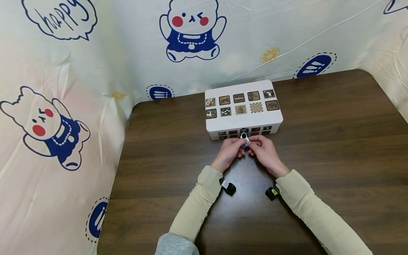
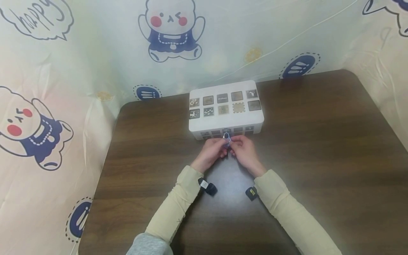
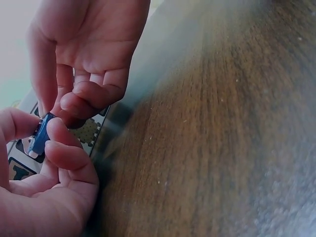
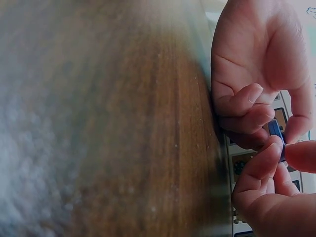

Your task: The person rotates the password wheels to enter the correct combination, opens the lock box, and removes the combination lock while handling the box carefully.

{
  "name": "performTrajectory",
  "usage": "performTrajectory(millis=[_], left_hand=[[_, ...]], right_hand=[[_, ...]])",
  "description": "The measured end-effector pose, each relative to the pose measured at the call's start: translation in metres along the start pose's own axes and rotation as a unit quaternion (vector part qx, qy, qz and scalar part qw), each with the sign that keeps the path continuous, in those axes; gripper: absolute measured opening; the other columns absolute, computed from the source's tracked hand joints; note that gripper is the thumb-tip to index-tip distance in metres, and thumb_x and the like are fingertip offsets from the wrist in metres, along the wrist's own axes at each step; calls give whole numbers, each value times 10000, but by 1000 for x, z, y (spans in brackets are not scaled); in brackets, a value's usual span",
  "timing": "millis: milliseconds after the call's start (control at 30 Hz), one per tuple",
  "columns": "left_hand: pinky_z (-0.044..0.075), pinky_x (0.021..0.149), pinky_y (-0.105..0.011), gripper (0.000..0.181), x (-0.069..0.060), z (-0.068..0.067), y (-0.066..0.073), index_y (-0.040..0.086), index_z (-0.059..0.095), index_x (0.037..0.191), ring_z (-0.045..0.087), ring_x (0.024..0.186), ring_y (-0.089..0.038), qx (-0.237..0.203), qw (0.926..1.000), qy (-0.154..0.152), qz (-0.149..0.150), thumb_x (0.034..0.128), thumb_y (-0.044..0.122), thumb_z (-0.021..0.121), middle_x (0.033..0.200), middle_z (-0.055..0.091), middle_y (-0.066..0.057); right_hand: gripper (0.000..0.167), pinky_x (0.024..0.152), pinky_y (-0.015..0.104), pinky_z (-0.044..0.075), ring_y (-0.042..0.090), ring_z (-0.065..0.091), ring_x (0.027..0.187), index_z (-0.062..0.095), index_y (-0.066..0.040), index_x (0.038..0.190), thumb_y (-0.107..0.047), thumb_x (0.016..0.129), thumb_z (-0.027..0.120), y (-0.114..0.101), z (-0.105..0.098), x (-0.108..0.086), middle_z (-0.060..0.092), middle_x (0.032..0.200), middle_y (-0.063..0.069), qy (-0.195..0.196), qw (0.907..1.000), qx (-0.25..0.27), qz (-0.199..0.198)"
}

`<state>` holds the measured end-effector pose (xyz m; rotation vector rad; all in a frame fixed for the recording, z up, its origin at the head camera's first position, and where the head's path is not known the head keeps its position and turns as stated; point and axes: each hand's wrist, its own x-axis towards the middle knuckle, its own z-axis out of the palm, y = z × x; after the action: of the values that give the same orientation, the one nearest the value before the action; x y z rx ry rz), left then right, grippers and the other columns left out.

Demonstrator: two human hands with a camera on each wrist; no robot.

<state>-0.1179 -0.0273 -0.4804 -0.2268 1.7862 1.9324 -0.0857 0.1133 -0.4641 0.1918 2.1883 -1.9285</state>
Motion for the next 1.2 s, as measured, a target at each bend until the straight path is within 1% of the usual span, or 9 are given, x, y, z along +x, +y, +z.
performTrajectory(millis=[233, 467, 600, 700, 933, 1033, 1200], left_hand=[[405, 486, -166, 104, 1, -1, -1, -4, 638, 898, 511, 530, -62, -22, 10000, -43, 6, 903, 81, 579, 691, 564, -8], [411, 483, -169, 65, 1, -1, -3, 22, 642, 883, 519, 533, -69, -161, 9998, -48, 128, 888, 76, 607, 675, 581, 3], [417, 488, -171, 72, 1, -2, -4, 19, 651, 877, 523, 535, -68, -50, 9998, -9, 215, 878, 84, 619, 662, 586, 7], [424, 495, -172, 107, 2, -2, -3, -8, 664, 889, 527, 539, -66, 91, 9996, 36, 253, 876, 88, 619, 653, 586, 4], [423, 484, -169, 215, 0, 0, -1, -84, 685, 969, 522, 516, -62, 248, 9993, 174, 228, 886, 100, 610, 616, 580, 1], [419, 476, -169, 226, -1, 1, 0, -86, 688, 979, 518, 504, -64, 273, 9992, 228, 201, 893, 106, 605, 598, 571, 5], [415, 461, -169, 202, -1, 2, 1, -55, 699, 925, 515, 486, -62, 275, 9990, 331, 132, 881, 121, 610, 567, 563, 11]], right_hand=[[280, 657, 205, 525, 71, 595, 689, 524, 103, 1201, -69, 981, 504, 0, 0, 0, 631, 1045, 301, -7, 10000, 27, -11], [280, 650, 201, 520, 65, 589, 681, 527, 106, 1196, -72, 982, 505, 1, 0, 1, 636, 1016, 282, 21, 10000, 36, -8], [281, 653, 203, 522, 68, 592, 685, 524, 106, 1199, -73, 983, 503, 1, 0, 1, 636, 1019, 282, 19, 10000, 21, 5], [285, 655, 201, 522, 66, 590, 687, 522, 106, 1203, -77, 985, 502, 2, 0, 1, 635, 1030, 286, 23, 10000, -3, -3], [285, 650, 191, 514, 61, 587, 684, 522, 110, 1203, -71, 985, 500, 3, 0, 2, 631, 1040, 302, 14, 10000, -46, -67], [283, 648, 196, 515, 66, 591, 685, 523, 109, 1204, -66, 983, 500, 2, 0, 1, 632, 1044, 303, 12, 9999, -88, -101], [283, 651, 202, 519, 69, 593, 687, 524, 107, 1206, -64, 982, 499, 2, 0, 1, 632, 1048, 303, 8, 9999, -103, -121]])
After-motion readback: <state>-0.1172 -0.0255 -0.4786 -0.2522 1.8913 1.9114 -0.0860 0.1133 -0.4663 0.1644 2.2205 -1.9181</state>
